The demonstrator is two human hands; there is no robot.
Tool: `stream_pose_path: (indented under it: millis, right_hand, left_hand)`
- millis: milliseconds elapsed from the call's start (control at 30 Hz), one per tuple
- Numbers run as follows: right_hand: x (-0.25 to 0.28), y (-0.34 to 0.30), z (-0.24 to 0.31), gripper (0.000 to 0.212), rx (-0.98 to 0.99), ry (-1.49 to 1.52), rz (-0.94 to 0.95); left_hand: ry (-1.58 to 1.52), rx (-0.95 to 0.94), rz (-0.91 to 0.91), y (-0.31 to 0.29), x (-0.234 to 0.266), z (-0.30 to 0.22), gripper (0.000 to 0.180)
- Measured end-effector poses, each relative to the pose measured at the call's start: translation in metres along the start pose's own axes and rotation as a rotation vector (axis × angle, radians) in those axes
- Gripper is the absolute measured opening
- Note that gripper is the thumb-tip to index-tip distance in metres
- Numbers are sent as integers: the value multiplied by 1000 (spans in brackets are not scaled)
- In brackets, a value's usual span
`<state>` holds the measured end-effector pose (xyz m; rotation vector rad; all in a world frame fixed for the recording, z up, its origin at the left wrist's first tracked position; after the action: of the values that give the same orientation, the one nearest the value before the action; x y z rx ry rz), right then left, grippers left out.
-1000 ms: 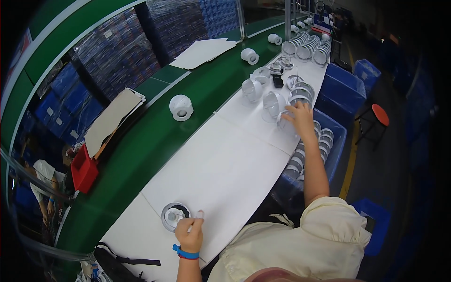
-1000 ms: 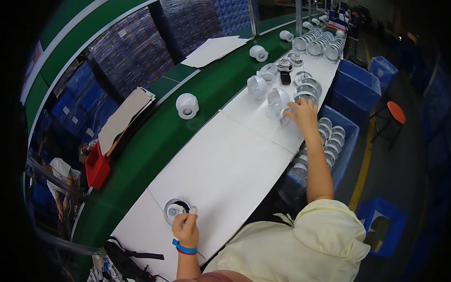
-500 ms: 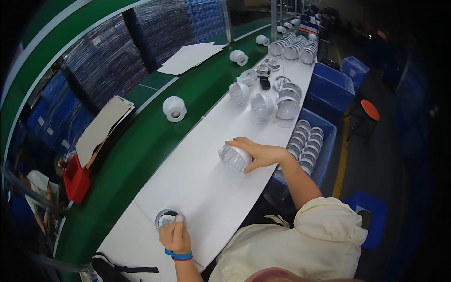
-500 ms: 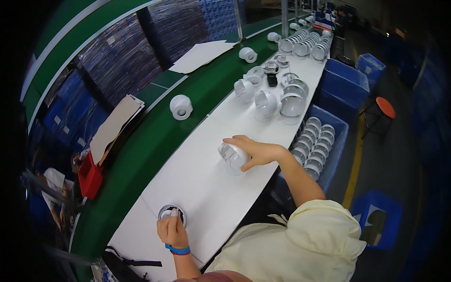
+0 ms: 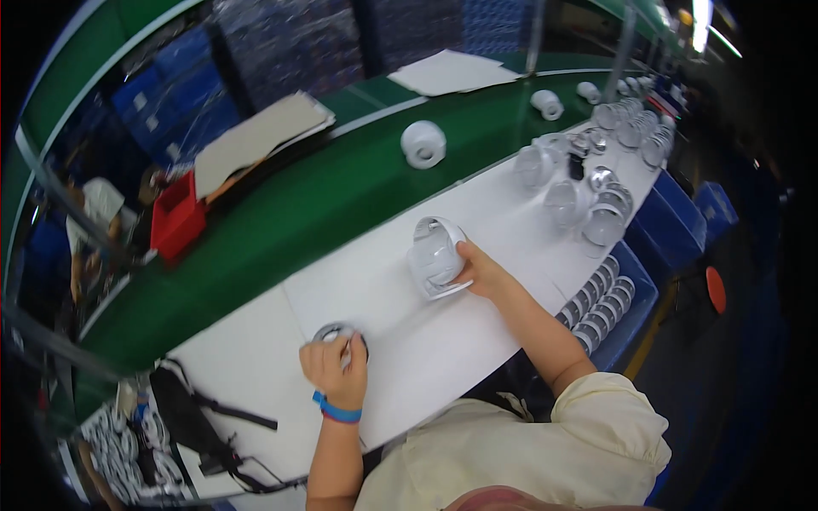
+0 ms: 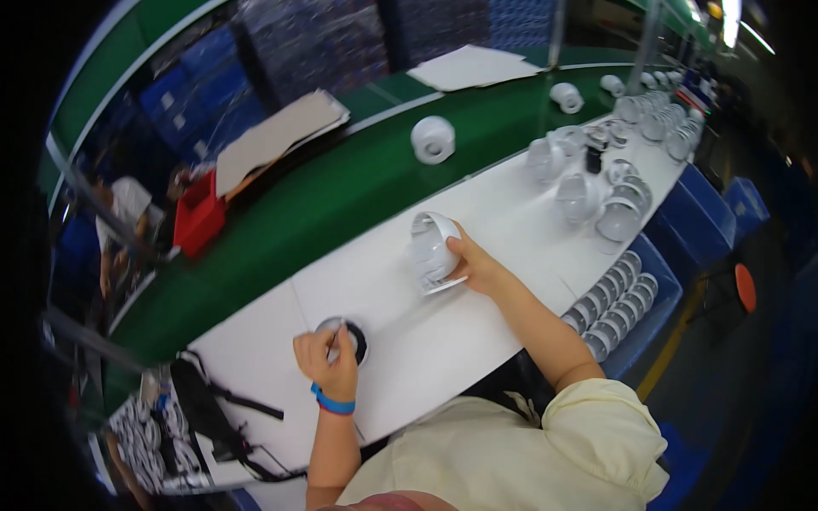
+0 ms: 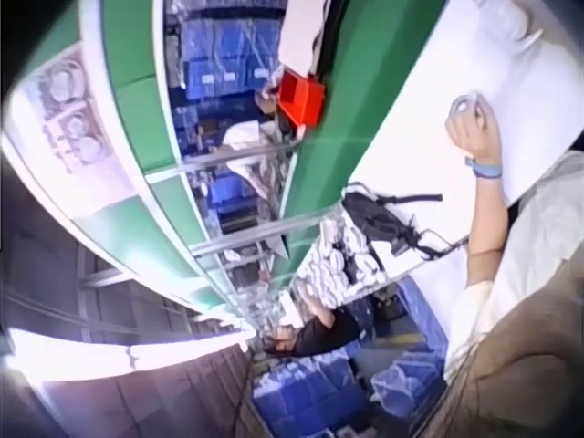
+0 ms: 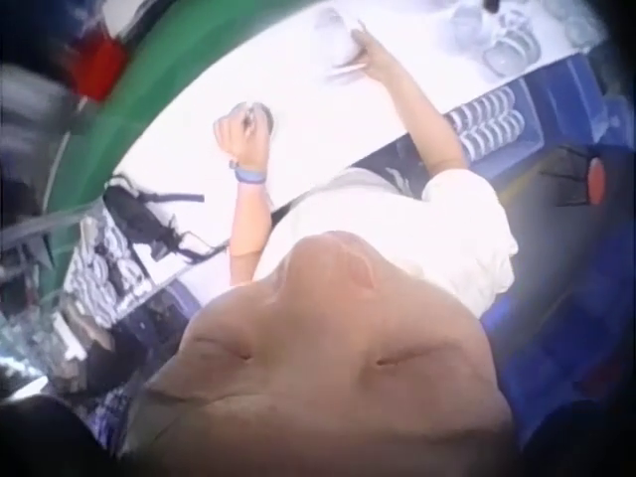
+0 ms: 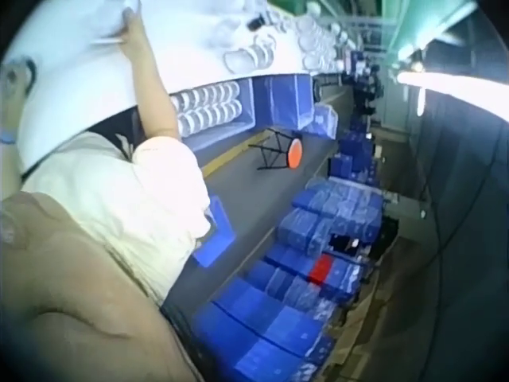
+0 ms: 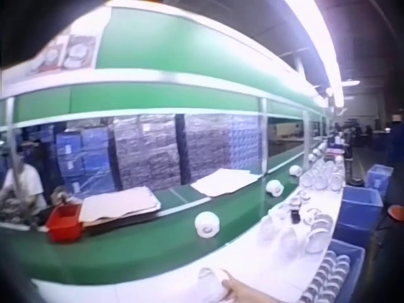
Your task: Assembling circular plastic covers onto metallic bases on a production line.
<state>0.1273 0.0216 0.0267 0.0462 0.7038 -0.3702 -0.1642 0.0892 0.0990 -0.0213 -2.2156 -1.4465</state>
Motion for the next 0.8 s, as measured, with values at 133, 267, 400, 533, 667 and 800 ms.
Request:
stream_pose_path:
  millis: [133,267,400,533,667,800]
  right_hand:
    - [-50,1,-41,107,-217,66,283]
    - [-105,-8,-56,114,-309,6,382]
    - [-131,-17,-64,109,-299,-103,472]
    - [-127,-19,-69,110,-299,-114,454]
    - [-131,-21,-66,112,-324,-119,428]
    - [-128,-17,-67,113,-320,-141,426]
  left_hand:
    - [-11,124,22,6,-4,7,13]
    - [-9,238,26,8,-4,15,13]
    - [16,238,4,4,-1,21,14]
    - [78,188,36,5,2,19,14]
    - [164,119,56,9,5,18,10]
    - [173,97,65,10,5,18,12]
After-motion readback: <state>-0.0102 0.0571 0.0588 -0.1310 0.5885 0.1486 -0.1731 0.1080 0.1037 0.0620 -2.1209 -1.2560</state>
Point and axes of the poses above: each hand's wrist, its own y-axis towards the middle knuckle, its own x-axis out of the back of the hand, z = x × y, the point moved 4 cm from there along y, towards the middle knuckle, and after that the axes turned 7 degrees about y, right-handed, at the moved point
